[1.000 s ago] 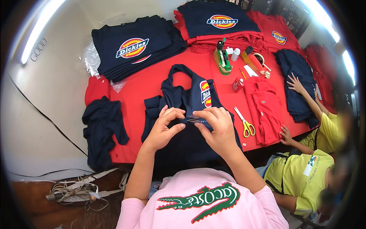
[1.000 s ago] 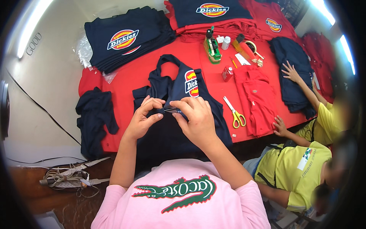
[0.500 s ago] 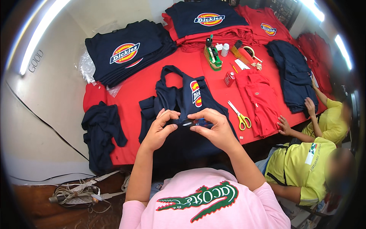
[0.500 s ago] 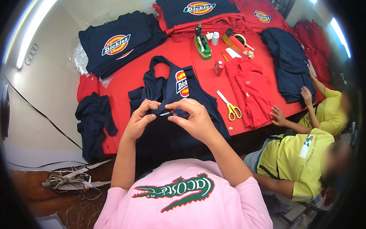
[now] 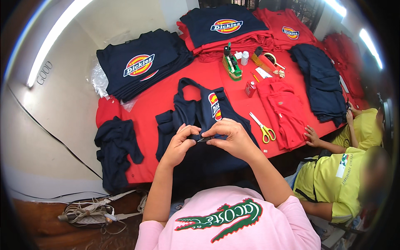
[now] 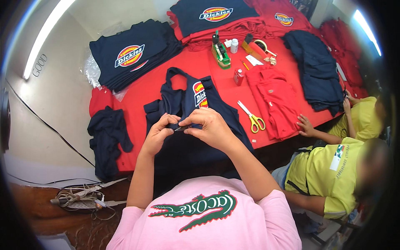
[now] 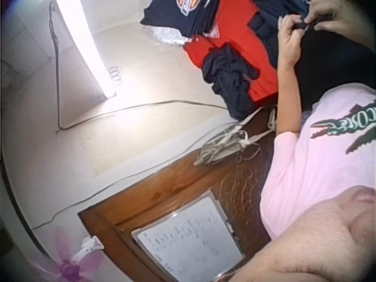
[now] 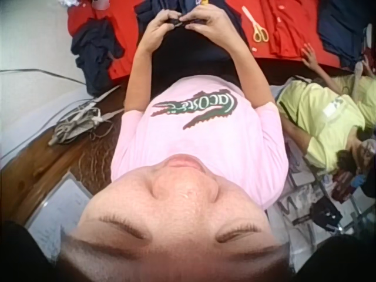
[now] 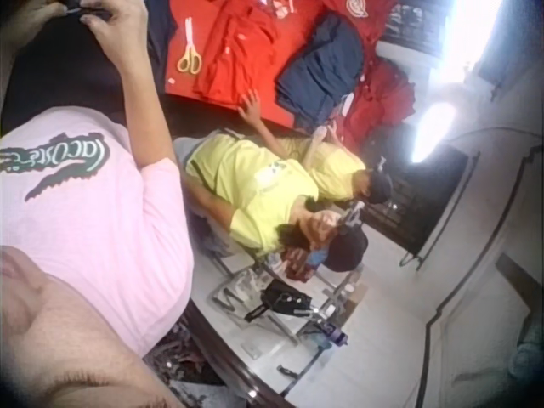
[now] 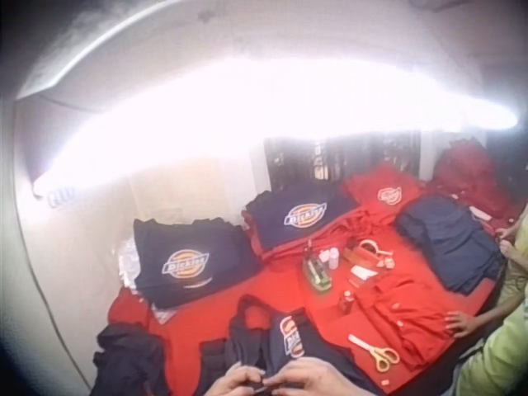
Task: The person folds dark-colored tank tops on a red work surface, checking labels and trimming stray threads with shears.
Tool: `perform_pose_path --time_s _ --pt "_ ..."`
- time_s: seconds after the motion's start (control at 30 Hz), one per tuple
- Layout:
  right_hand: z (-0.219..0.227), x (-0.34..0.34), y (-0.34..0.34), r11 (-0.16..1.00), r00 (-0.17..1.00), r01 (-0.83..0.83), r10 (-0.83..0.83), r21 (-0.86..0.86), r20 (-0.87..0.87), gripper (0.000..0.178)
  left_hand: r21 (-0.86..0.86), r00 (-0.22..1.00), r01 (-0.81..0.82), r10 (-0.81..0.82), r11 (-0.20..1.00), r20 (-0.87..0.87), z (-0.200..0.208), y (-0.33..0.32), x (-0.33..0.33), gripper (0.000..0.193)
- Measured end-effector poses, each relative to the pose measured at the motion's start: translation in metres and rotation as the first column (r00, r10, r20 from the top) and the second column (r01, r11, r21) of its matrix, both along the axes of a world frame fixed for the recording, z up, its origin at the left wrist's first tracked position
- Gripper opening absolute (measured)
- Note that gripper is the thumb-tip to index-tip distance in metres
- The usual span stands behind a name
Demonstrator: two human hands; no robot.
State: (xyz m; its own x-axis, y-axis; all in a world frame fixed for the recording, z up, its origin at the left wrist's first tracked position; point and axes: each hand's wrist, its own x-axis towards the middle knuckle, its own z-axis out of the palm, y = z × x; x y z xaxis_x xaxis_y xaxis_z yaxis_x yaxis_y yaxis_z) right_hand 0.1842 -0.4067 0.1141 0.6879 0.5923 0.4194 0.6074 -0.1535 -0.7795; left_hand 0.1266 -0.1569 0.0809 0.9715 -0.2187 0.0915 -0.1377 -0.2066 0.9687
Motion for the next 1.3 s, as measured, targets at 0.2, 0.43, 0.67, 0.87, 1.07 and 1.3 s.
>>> perform_pose_path --time_s 0.2,0.43,0.67,0.87,1.07,1.3 --pt "0.009 -0.003 0.002 0.999 0.983 0.046 -0.050 -0.029 -0.179 0.034 -0.025 1.000 -0.012 0.012 1.000 -0.011 0.001 -0.002 0.000 0.013" --pt "-0.001 0.003 0.006 1.000 1.000 0.005 -0.005 -0.019 -0.012 0.030 -0.027 1.000 0.004 -0.004 1.000 -0.027 -0.001 0.000 0.002 0.015" --pt "0.001 -0.004 0.011 0.993 0.941 0.119 -0.111 0.005 -0.319 0.032 -0.022 1.000 0.009 -0.010 1.000 -0.030 -0.009 0.006 0.002 0.018" --pt "-0.001 -0.006 0.013 0.998 0.936 0.057 -0.067 -0.039 -0.346 0.030 -0.015 1.000 0.012 -0.012 1.000 -0.013 -0.009 0.007 -0.002 0.020" --pt "-0.008 -0.007 0.013 0.993 0.967 0.118 -0.117 -0.011 -0.228 0.026 0.010 1.000 -0.005 0.005 1.000 -0.014 -0.005 0.004 -0.004 0.019" --pt "-0.007 -0.014 0.018 0.994 0.946 0.110 -0.103 0.003 -0.307 0.025 0.026 1.000 0.016 -0.016 1.000 -0.020 -0.011 0.008 -0.006 0.021"
